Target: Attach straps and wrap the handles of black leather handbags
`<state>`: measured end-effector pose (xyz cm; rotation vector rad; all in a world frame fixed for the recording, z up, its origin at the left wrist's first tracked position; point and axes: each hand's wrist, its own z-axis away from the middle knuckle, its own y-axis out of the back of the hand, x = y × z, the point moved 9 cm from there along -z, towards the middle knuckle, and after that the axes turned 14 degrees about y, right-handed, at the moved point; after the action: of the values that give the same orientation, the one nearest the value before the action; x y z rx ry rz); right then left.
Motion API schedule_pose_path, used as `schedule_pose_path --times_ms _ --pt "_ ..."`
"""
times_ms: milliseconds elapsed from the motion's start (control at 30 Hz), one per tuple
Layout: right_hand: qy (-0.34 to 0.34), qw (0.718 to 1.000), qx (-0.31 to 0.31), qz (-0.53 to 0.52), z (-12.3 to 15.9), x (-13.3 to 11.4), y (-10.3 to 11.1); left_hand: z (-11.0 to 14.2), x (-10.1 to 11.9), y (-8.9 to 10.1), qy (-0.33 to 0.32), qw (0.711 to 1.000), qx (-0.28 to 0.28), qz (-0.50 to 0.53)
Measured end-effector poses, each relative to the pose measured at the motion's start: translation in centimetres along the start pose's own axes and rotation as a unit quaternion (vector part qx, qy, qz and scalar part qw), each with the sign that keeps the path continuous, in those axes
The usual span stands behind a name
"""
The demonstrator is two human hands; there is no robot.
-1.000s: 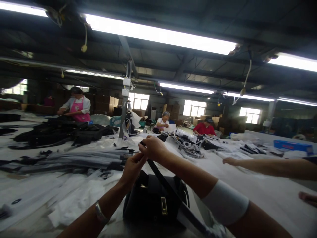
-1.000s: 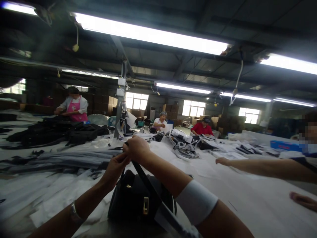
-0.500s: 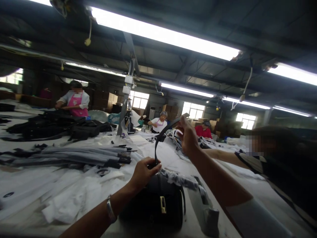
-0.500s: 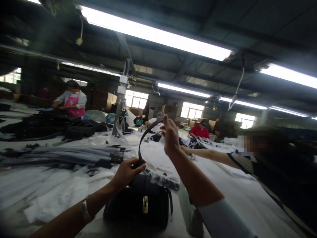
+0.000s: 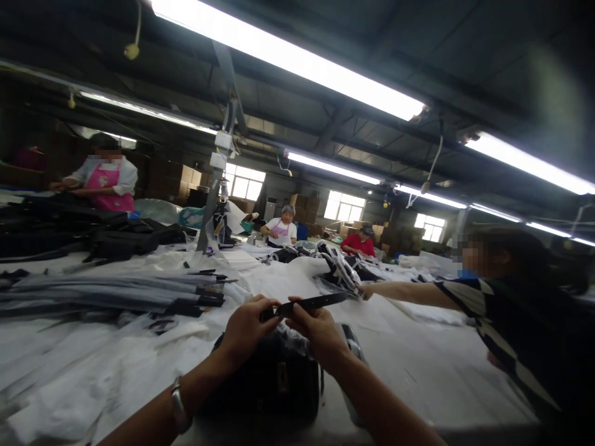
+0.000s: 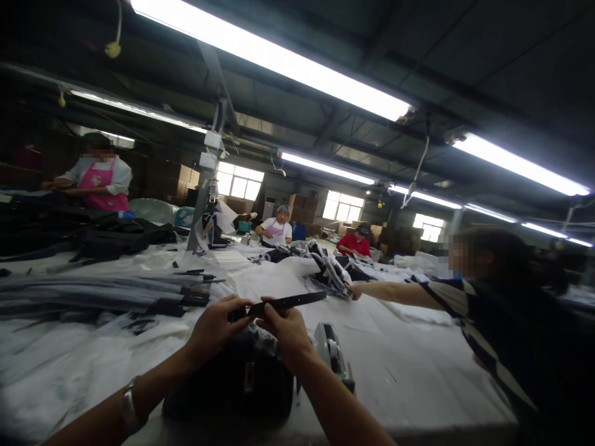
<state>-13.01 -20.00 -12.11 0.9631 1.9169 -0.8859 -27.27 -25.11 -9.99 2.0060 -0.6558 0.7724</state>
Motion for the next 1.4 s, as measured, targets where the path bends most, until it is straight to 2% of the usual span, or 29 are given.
schedule_pose_path --times_ms 100,200,533,767,900,1033,1167,1267,1400 --pt "-0.015 0.998 0.024 -0.063 0.5 1.0 1.1 -0.4 -0.7 -0.2 0.018 0.997 -0.045 0.067" --pt "-0.024 0.993 0.043 -0.110 0.7 1.8 1.7 -0.6 -1.3 -0.6 0.029 0.993 -0.076 0.090" --pt "-0.050 0.973 0.116 -0.193 1.1 3.5 2.7 -0.5 -0.4 -1.2 0.008 0.994 -0.083 0.069" --pt "-0.066 0.986 0.070 -0.138 1.7 2.9 1.6 -0.1 -0.3 -1.4 0.005 0.993 -0.077 0.092" --pt "-0.051 0.991 0.069 -0.105 1.7 2.7 1.4 0.0 -0.8 -1.3 0.005 0.992 -0.082 0.100" --pt "-0.037 0.989 0.087 -0.113 1.9 2.8 1.9 -0.1 -1.3 -1.6 0.027 0.977 -0.138 0.159" --pt "-0.034 0.984 0.100 -0.140 2.3 3.1 2.3 0.0 -1.7 -2.1 0.075 0.952 -0.197 0.223" --pt "-0.038 0.982 0.101 -0.158 2.5 3.4 2.3 0.1 -2.1 -2.4 0.108 0.938 -0.208 0.255" --pt "-0.041 0.980 0.097 -0.170 2.5 3.7 2.3 0.0 -2.5 -2.9 0.120 0.931 -0.208 0.274"
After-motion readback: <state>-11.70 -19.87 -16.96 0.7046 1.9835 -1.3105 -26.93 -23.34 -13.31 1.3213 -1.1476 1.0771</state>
